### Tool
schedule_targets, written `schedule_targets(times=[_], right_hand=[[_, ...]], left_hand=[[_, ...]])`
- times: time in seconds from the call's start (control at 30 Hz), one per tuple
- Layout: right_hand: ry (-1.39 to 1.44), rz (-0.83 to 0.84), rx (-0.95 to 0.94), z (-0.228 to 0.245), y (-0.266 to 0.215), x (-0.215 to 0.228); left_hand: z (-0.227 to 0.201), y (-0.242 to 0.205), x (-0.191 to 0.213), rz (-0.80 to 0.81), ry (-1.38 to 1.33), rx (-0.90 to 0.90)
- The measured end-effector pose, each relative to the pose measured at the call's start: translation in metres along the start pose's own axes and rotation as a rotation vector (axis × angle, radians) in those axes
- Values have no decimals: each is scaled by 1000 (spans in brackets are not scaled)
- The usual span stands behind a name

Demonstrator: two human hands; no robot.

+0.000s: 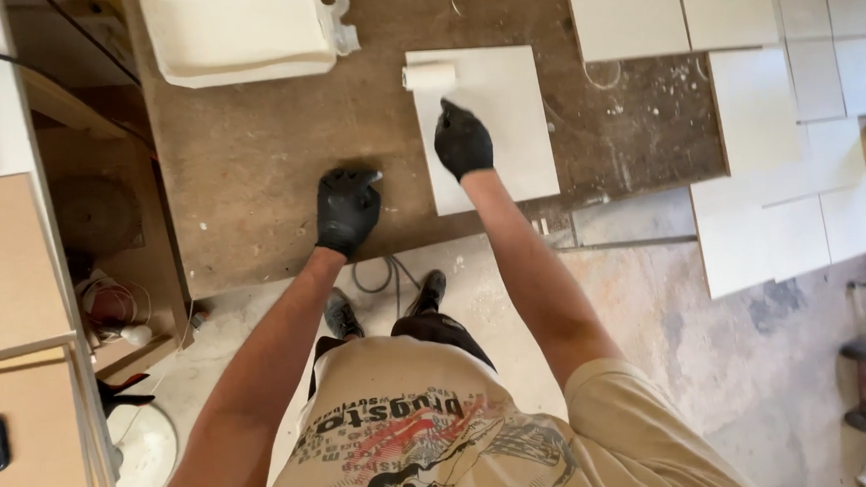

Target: The person uses a small paint roller to apply white paint to a square tile on a workbench. They repeatedly dip the roller into a paint tray and roll it across the tile's surface to ensure even coverage.

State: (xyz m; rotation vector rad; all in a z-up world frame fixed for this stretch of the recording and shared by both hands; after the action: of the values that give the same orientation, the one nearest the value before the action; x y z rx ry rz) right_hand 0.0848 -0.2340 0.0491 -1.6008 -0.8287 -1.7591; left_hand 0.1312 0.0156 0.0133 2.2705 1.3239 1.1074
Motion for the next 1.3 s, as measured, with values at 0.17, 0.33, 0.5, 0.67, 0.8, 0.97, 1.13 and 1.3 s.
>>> schedule_targets(times=[0.17,0.33,0.5,0.67,0.8,0.97,1.13,1.3], right_hand=[[-105,-49,123,-11,-166,39],[-145,-17,12,-42,-267,69],[35,8,-263,-85,-273,77],[-61,-140,-169,-94,-228,49],[-60,-75,-87,-93,-180,19],[62,-77,-19,-65,-44,-4],[78,14,-41,-45,69,-16],[43,81,-59,-49,18,1]], left_hand=[[2,-1,0,7,8,20],[0,-3,-3,42,36,54],[-66,3,-24,176,35,58],[-93,-1,-57,451,31,286],[-75,-13,-77,324,115,209],[-74,-18,-84,349,202,137],[-96,-2,-63,160,238,-48],[-95,-5,-64,170,220,-53]])
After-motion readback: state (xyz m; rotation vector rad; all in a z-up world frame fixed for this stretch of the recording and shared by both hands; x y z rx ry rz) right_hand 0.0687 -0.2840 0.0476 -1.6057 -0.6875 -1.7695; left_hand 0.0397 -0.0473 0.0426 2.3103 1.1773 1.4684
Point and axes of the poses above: each hand's wrist, its own y-axis towards the middle knuckle, its own x-axis out of the back of the hand, z = x × y, the point moved 6 cm from there along y, towards the middle knuckle, and after that the axes turned 15 degrees about -y, right-handed, at the moved point
